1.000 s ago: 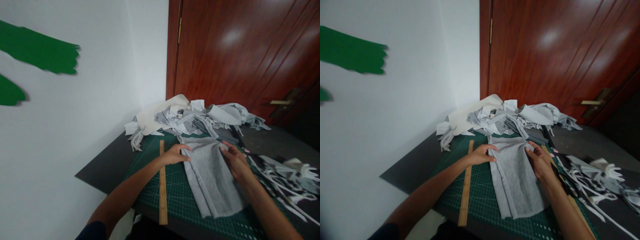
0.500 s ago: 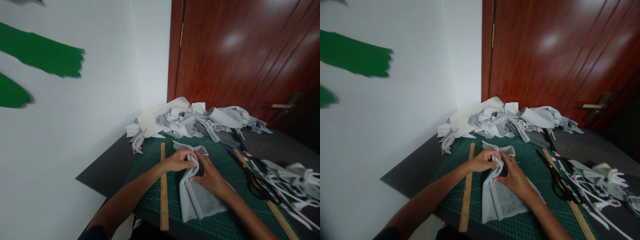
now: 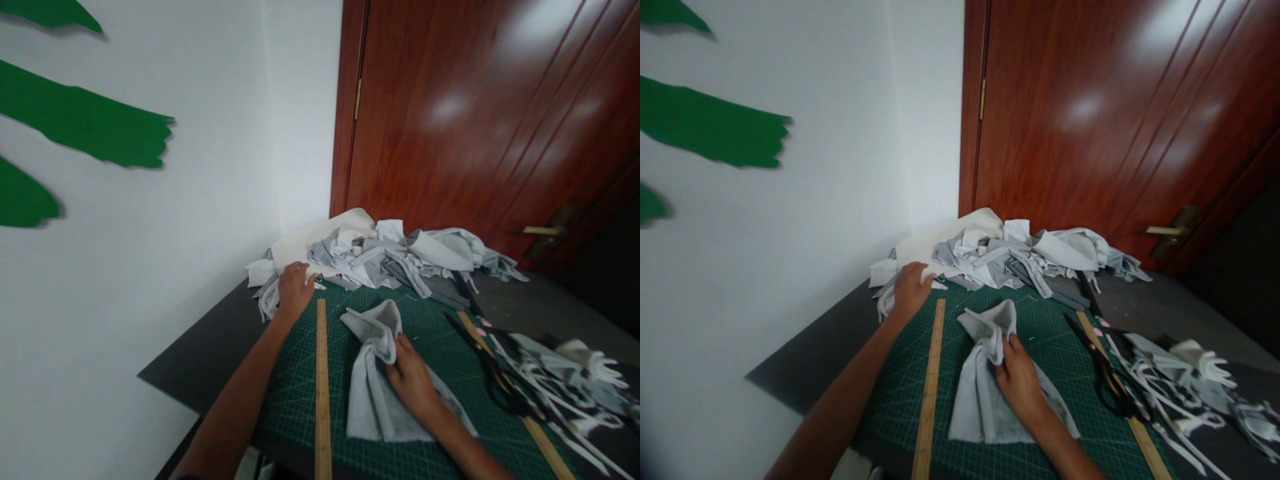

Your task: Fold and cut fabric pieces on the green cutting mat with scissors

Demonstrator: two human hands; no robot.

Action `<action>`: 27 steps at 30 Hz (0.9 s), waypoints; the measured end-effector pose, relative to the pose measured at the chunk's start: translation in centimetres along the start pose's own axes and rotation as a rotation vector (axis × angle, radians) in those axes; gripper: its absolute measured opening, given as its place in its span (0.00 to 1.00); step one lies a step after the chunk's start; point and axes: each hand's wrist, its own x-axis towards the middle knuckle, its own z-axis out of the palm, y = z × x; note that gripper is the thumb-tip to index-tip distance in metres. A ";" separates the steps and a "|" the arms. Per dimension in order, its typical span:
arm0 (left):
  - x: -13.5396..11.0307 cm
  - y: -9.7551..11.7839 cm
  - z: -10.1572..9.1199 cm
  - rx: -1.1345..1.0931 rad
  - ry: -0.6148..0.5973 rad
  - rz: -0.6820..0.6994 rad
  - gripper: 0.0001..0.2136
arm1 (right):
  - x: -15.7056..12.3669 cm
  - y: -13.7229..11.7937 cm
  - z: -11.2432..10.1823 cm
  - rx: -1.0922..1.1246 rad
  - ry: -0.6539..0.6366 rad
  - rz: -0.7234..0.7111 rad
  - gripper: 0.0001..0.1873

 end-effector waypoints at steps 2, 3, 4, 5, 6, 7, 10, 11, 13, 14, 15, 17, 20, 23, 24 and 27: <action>0.5 -3.0 -0.7 0.179 0.124 -0.118 0.22 | 0.0 0.0 0.0 -0.009 0.010 -0.003 0.21; 0.5 -4.5 -1.0 0.250 0.163 -0.202 0.27 | 0.0 0.0 0.0 -0.011 0.014 -0.004 0.21; 0.4 -5.9 -1.3 0.305 0.193 -0.298 0.29 | 0.0 -0.1 -0.1 -0.012 0.015 -0.004 0.21; 0.3 -7.2 -1.6 0.342 0.206 -0.395 0.30 | 0.0 -0.1 -0.1 -0.012 0.012 -0.002 0.20; 0.2 -8.3 -1.9 0.366 0.198 -0.479 0.31 | 0.0 -0.2 -0.2 -0.012 0.003 0.001 0.19; 0.0 -9.4 -2.2 0.375 0.155 -0.566 0.31 | 0.0 -0.2 -0.2 -0.013 -0.007 0.004 0.18; -0.3 -11.7 -3.1 0.352 0.018 -0.664 0.25 | 0.1 -0.5 -0.3 -0.012 -0.037 0.013 0.17; -0.3 -12.2 -3.4 0.339 -0.011 -0.657 0.22 | 0.2 -0.5 -0.3 -0.009 -0.039 0.012 0.17; -0.1 -12.9 -3.6 0.311 -0.038 -0.641 0.18 | 0.2 -0.5 -0.4 0.000 -0.040 0.006 0.16; 0.0 -13.0 -3.6 0.298 -0.040 -0.641 0.18 | 0.2 -0.5 -0.4 0.002 -0.041 0.002 0.17; 0.1 -13.0 -3.5 0.287 -0.033 -0.645 0.18 | 0.3 -0.5 -0.4 0.000 -0.042 -0.003 0.17; 0.3 -12.7 -3.2 0.269 -0.002 -0.649 0.18 | 0.2 -0.5 -0.4 -0.017 -0.056 -0.010 0.16; 0.4 -11.5 -2.6 0.246 0.057 -0.612 0.17 | 0.2 -0.5 -0.3 -0.049 -0.074 -0.013 0.17; 0.5 -9.7 -2.1 0.220 0.103 -0.534 0.14 | 0.1 -0.5 -0.2 -0.062 -0.085 -0.011 0.19; 0.6 -9.1 -2.0 0.209 0.115 -0.504 0.13 | 0.0 -0.5 -0.2 -0.065 -0.086 -0.011 0.19; 0.9 -7.7 -2.1 0.181 0.141 -0.448 0.12 | 0.0 -0.4 -0.3 -0.074 -0.083 -0.024 0.19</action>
